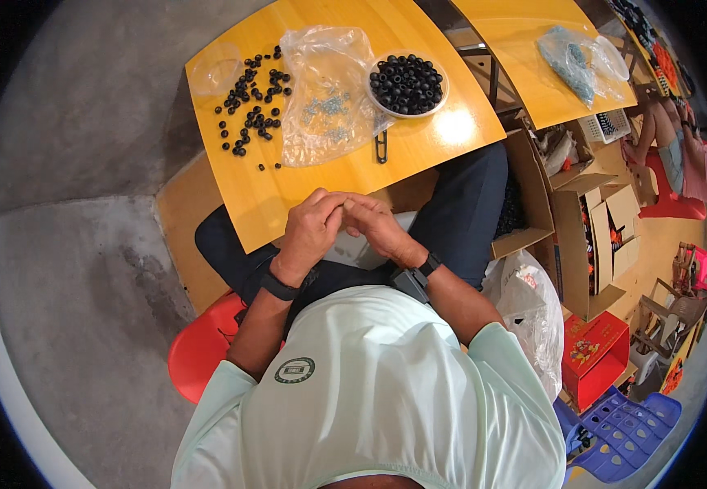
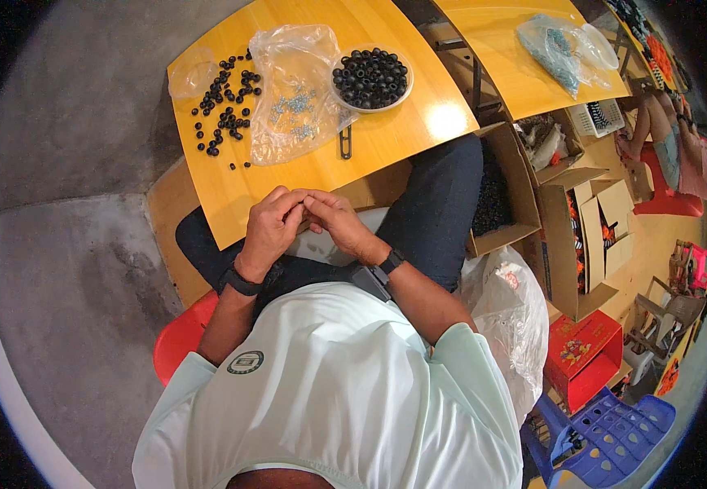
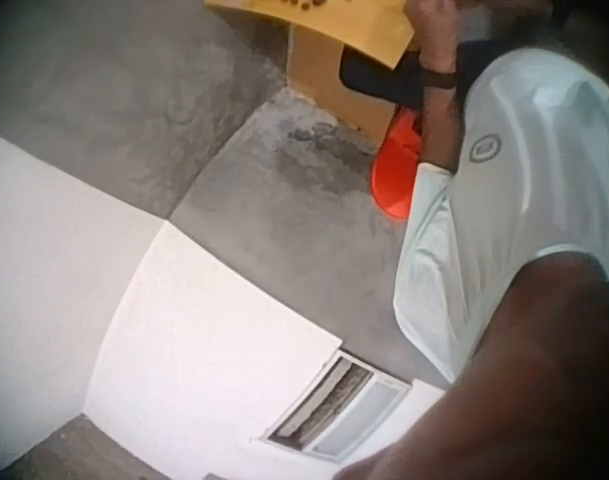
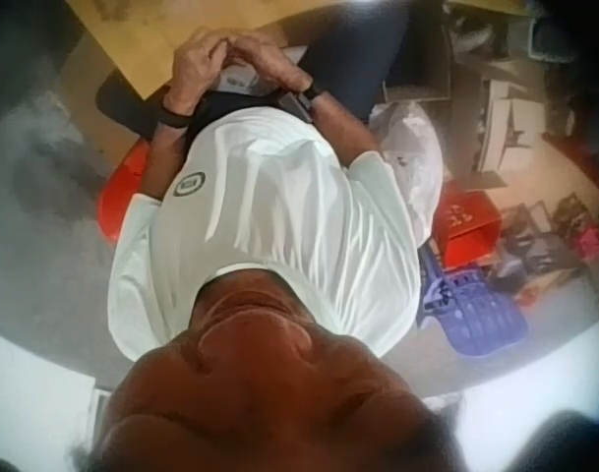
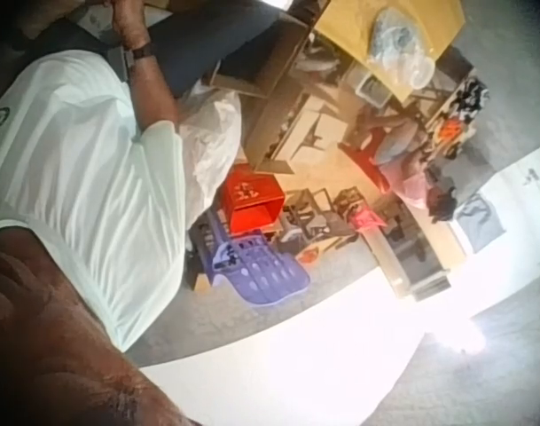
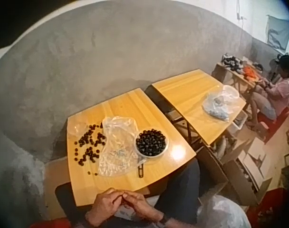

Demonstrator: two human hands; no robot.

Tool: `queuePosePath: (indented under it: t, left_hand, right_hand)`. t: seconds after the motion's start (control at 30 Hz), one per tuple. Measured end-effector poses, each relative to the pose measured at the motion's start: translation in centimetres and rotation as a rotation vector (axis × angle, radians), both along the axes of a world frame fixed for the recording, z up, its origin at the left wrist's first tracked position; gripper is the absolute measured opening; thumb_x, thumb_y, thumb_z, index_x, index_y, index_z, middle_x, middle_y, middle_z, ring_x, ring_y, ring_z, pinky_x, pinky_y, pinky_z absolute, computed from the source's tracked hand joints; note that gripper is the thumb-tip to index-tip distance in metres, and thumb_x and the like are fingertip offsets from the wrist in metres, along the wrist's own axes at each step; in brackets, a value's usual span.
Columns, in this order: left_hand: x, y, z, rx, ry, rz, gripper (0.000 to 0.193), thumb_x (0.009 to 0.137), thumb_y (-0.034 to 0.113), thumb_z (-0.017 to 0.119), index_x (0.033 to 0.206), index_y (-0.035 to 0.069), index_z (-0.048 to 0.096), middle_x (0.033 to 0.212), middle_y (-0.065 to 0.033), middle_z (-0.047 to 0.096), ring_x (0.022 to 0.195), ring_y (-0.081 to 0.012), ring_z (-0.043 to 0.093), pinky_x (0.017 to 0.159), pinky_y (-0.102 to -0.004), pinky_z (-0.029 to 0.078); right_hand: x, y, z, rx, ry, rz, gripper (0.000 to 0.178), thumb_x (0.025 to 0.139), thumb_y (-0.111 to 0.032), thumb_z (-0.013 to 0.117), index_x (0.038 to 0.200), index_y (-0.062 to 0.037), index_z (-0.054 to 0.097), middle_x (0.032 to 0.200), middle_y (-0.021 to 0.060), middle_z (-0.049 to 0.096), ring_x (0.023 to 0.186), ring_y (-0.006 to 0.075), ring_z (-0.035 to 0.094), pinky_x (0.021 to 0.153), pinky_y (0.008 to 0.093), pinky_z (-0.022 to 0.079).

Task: The person assembles small components by picking up black rings and pins from the table and inserting the pins into the rings by hand.

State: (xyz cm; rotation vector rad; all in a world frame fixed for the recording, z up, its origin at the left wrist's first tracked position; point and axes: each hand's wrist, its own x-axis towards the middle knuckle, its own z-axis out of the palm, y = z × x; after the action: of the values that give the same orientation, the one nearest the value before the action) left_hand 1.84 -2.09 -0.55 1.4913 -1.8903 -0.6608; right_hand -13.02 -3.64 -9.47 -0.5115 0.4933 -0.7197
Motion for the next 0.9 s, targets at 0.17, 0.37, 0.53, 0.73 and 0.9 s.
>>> queuePosePath:
  t: [0.17, 0.37, 0.53, 0.73, 0.9]
  left_hand:
    - [0.0, -0.2, -0.1, 0.060, -0.012, -0.004, 0.021, 0.082, 0.001, 0.060, 0.100, 0.003, 0.069, 0.084, -0.0148, 0.063, 0.076, -0.0346, 0.063, 0.066, -0.0398, 0.052]
    - [0.2, -0.4, 0.1, 0.157, 0.010, -0.024, 0.021, 0.080, 0.002, 0.061, 0.098, 0.004, 0.071, 0.078, -0.0142, 0.064, 0.073, -0.0314, 0.065, 0.063, -0.0377, 0.052]
    - [0.4, -0.4, -0.4, 0.170, 0.057, -0.036, 0.021, 0.081, 0.005, 0.062, 0.099, 0.007, 0.073, 0.078, -0.0157, 0.068, 0.069, -0.0296, 0.067, 0.061, -0.0350, 0.052]
    - [-0.1, -0.6, -0.4, 0.195, 0.059, -0.001, 0.020, 0.083, 0.009, 0.065, 0.101, 0.006, 0.073, 0.066, -0.0136, 0.062, 0.057, -0.0204, 0.059, 0.055, -0.0316, 0.048]
    - [-0.6, -0.6, 0.0, 0.236, 0.051, 0.068, 0.020, 0.081, 0.011, 0.066, 0.099, 0.007, 0.074, 0.069, -0.0154, 0.065, 0.058, -0.0273, 0.065, 0.055, -0.0338, 0.051]
  right_hand:
    - [-0.1, 0.1, 0.6, -0.126, 0.142, 0.036, 0.025, 0.103, -0.026, 0.051, 0.115, -0.0069, 0.062, 0.087, -0.0055, 0.056, 0.070, 0.0029, 0.044, 0.059, 0.0193, 0.036]
    - [-0.5, 0.0, 0.1, 0.001, -0.023, 0.134, 0.023, 0.104, -0.025, 0.049, 0.117, -0.0090, 0.057, 0.081, -0.0063, 0.048, 0.065, 0.0041, 0.036, 0.056, 0.0193, 0.031]
    - [-0.6, 0.1, 0.4, 0.077, -0.005, 0.146, 0.025, 0.103, -0.025, 0.045, 0.119, -0.0090, 0.055, 0.080, -0.0049, 0.046, 0.064, 0.0049, 0.034, 0.054, 0.0195, 0.029]
    - [-0.4, 0.3, 1.3, 0.089, 0.030, 0.074, 0.028, 0.103, -0.028, 0.042, 0.119, -0.0084, 0.055, 0.080, -0.0046, 0.047, 0.065, 0.0053, 0.034, 0.055, 0.0199, 0.028]
    - [-0.8, 0.1, 0.7, 0.035, -0.008, 0.044, 0.033, 0.104, -0.034, 0.040, 0.118, -0.0078, 0.055, 0.083, -0.0037, 0.051, 0.065, 0.0055, 0.035, 0.056, 0.0207, 0.029]
